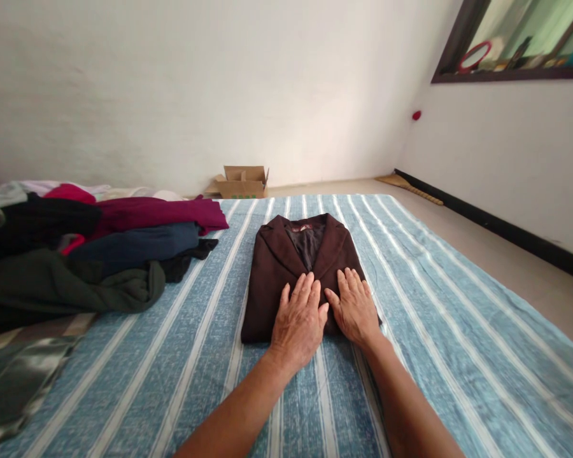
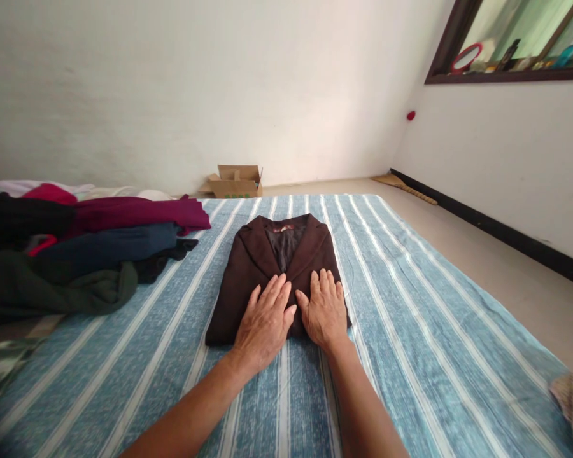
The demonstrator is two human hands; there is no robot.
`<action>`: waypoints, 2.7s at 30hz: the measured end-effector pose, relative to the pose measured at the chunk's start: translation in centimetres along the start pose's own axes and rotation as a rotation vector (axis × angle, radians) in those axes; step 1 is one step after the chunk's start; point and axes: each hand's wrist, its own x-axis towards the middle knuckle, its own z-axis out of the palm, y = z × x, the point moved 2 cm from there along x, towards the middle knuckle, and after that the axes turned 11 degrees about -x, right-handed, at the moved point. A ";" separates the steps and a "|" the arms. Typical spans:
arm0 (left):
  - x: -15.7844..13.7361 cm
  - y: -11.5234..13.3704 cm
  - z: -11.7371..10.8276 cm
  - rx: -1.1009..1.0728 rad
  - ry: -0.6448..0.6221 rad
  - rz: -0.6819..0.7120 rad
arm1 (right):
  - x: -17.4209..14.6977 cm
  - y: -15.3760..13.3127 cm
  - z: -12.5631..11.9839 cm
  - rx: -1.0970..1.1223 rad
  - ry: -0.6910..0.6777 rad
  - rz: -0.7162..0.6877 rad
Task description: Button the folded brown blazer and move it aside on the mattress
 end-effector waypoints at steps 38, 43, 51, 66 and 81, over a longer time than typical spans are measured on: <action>0.0 0.0 -0.1 -0.005 0.033 0.011 | 0.2 0.0 -0.1 0.030 -0.004 0.032; 0.0 0.0 -0.2 -0.021 0.038 0.014 | 0.2 0.1 -0.2 0.030 0.010 0.024; -0.1 0.0 -0.2 -0.027 0.047 0.016 | 0.2 0.1 -0.2 0.041 0.018 0.024; -0.1 0.0 -0.4 -0.029 0.034 0.019 | 0.2 0.1 -0.2 0.038 0.032 0.022; -0.3 -0.1 -0.3 -0.086 0.067 0.030 | 0.2 0.2 -0.2 0.035 0.041 0.015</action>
